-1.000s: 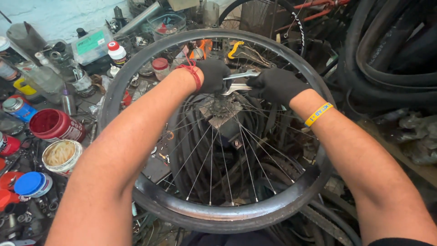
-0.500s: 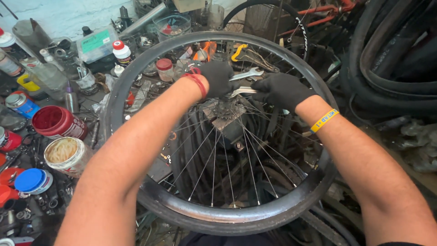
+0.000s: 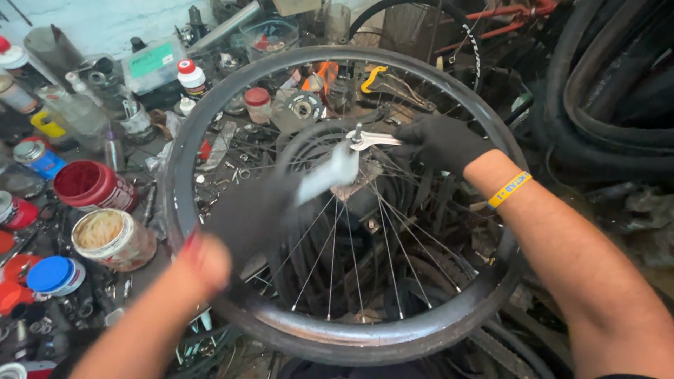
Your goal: Adjusting the nuts on a bicycle wheel hub using two open-end wrenches at a repair station.
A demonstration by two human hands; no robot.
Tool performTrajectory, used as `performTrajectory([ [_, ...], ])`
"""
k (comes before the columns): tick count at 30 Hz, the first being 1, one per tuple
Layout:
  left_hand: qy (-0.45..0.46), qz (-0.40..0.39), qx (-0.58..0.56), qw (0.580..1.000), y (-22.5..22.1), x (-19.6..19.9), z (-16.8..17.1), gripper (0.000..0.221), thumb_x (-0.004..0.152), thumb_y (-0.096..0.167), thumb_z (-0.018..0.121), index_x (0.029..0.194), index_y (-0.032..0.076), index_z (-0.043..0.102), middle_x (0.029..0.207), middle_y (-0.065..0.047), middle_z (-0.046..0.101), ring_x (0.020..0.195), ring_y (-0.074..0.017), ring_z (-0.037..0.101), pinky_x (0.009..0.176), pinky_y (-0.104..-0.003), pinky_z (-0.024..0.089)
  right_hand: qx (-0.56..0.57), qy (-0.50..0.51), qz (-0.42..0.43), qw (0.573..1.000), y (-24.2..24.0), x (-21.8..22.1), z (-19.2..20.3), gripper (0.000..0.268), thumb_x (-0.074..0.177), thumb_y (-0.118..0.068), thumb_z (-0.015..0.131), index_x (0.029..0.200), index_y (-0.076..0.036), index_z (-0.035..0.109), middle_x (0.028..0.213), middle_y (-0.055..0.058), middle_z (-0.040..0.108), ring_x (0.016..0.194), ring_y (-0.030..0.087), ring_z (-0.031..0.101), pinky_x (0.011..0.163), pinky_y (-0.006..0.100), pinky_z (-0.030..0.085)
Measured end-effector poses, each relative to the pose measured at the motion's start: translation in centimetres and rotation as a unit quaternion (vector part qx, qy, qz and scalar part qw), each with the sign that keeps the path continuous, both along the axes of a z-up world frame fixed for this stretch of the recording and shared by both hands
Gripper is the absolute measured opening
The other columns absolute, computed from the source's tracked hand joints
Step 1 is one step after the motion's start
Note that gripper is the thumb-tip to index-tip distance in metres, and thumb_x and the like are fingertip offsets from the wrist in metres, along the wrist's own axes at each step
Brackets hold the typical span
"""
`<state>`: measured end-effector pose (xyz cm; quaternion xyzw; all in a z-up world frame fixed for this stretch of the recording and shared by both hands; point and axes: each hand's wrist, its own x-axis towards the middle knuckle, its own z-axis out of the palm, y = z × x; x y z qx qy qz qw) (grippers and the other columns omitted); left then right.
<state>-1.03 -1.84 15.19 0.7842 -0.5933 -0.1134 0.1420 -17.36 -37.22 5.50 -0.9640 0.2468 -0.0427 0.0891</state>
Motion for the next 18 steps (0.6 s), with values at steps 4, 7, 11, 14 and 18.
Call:
performTrajectory([
  [4, -0.009, -0.101, 0.062, 0.993, 3.1, -1.7, -7.2, 0.038, 0.089, 0.064, 0.066, 0.113, 0.035, 0.071, 0.101, 0.003, 0.069, 0.087, -0.0264, 0.072, 0.067, -0.053, 0.053, 0.003, 0.056, 0.012, 0.998, 1.6, -0.4, 1.6, 0.046, 0.093, -0.043, 0.070, 0.136, -0.027, 0.071, 0.115, 0.015, 0.070, 0.101, 0.037, 0.069, 0.085, 0.047, 0.052],
  [7, -0.002, -0.051, 0.082, 0.995, 1.4, -2.2, -7.8, 0.022, 0.098, 0.041, 0.064, 0.115, 0.028, 0.061, 0.106, 0.000, 0.060, 0.075, -0.0276, 0.069, 0.055, -0.049, 0.058, -0.015, 0.049, 0.038, 0.998, 1.0, 0.2, 1.7, 0.048, 0.094, -0.039, 0.071, 0.139, -0.022, 0.069, 0.122, 0.017, 0.071, 0.108, 0.037, 0.069, 0.092, 0.048, 0.053],
  [11, -0.117, 0.001, -0.098, 0.988, -1.2, -1.2, -12.7, 0.047, 0.089, 0.065, 0.062, 0.106, 0.022, 0.059, 0.088, -0.005, 0.062, 0.083, -0.0327, 0.071, 0.066, -0.046, 0.059, 0.005, -0.019, 0.020, 1.000, 0.9, 0.0, 0.8, 0.040, 0.092, -0.047, 0.075, 0.124, -0.023, 0.077, 0.114, 0.015, 0.076, 0.108, 0.042, 0.072, 0.092, 0.050, 0.055],
  [14, -0.122, 0.019, -0.107, 0.987, -1.5, -0.8, -13.9, 0.050, 0.083, 0.069, 0.065, 0.097, 0.022, 0.059, 0.078, -0.004, 0.065, 0.072, -0.0314, 0.073, 0.062, -0.045, 0.058, 0.006, -0.033, 0.004, 0.999, 0.5, -0.2, -0.2, 0.038, 0.090, -0.048, 0.077, 0.122, -0.028, 0.078, 0.116, 0.010, 0.077, 0.109, 0.038, 0.072, 0.092, 0.048, 0.056],
  [18, -0.081, -0.015, -0.069, 0.994, -1.1, -1.2, -12.4, 0.051, 0.079, 0.068, 0.070, 0.090, 0.019, 0.062, 0.074, -0.007, 0.071, 0.074, -0.0327, 0.076, 0.063, -0.045, 0.059, 0.001, -0.046, 0.008, 0.999, 0.9, 0.0, -0.5, 0.044, 0.089, -0.050, 0.078, 0.124, -0.024, 0.077, 0.119, 0.013, 0.076, 0.109, 0.041, 0.071, 0.093, 0.049, 0.056],
])
